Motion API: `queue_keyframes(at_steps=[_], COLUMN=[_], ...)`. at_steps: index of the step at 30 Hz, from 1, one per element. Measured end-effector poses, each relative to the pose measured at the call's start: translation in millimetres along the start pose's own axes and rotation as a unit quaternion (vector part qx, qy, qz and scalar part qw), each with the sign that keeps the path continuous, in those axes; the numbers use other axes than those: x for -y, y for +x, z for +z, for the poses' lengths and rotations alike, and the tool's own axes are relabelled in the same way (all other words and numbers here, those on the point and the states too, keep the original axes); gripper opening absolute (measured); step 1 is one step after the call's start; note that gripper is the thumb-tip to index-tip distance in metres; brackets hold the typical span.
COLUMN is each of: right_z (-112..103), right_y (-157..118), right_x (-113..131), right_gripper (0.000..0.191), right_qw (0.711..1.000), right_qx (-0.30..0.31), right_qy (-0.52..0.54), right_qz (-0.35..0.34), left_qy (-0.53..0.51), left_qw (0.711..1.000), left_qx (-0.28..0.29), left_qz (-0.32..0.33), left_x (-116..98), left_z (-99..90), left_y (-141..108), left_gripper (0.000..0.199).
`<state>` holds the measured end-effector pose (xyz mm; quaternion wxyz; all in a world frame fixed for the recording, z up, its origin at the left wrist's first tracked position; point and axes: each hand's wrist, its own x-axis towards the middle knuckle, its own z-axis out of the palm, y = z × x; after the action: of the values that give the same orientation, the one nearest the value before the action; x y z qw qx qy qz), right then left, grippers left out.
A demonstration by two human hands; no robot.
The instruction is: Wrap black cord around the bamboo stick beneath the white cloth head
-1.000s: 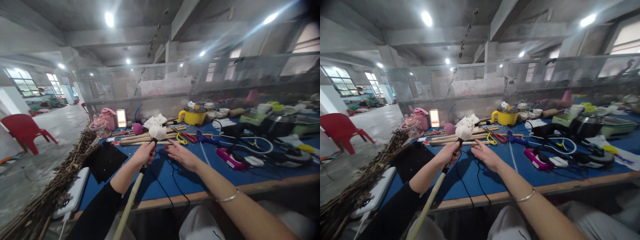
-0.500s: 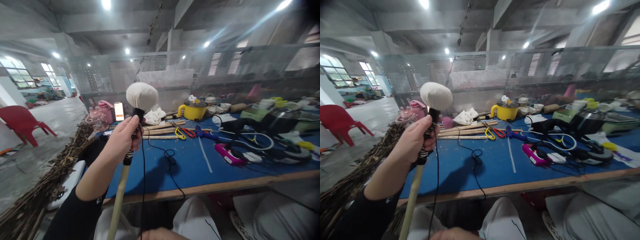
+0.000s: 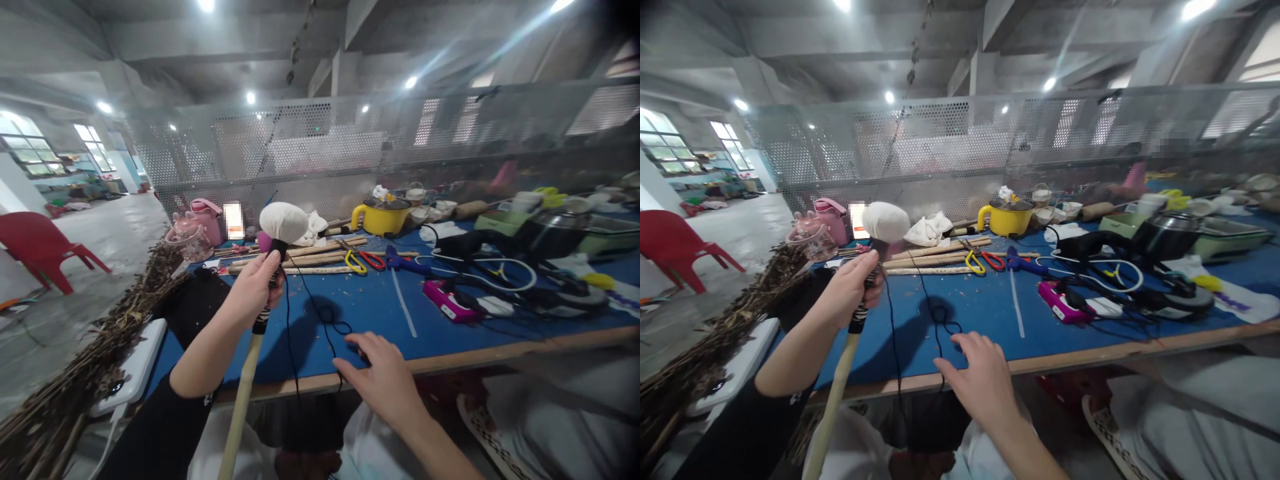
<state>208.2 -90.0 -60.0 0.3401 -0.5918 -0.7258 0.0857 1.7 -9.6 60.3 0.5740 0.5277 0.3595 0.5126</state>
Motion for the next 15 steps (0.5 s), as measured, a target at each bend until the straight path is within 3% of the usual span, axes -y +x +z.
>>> queue_keyframes(at_steps=[3,7,11,13,15], right_z=[8,10,-6,-19,-31], right_y=[12,-4,-30,-31,-15], right_x=[6,28,39,36,30], right_gripper=[0.019,0.023,0.015,0.01,0.019], right_qw=[0.998,0.992,0.937,0.913,0.915], right_qx=[0.021,0.076,0.278,0.362,0.361], right_qy=[-0.052,0.011,0.091,0.111,0.172], right_qz=[-0.025,-0.099,-0.19,-0.154,-0.054], left_qy=[0.011,0.019,0.029,0.044,0.073], left_qw=[1.0,1.0,0.999,0.999,0.996], left_qx=[-0.005,-0.009,0.005,0.011,0.022], left_qz=[-0.013,-0.017,-0.02,-0.026,-0.04], left_x=[6,11,16,18,21], left_z=[1.1,-1.3,-4.1,-3.4,-0.3], left_y=[-1,-3,-2,-2,-1], left_gripper=[0.028,0.029,0.029,0.029,0.03])
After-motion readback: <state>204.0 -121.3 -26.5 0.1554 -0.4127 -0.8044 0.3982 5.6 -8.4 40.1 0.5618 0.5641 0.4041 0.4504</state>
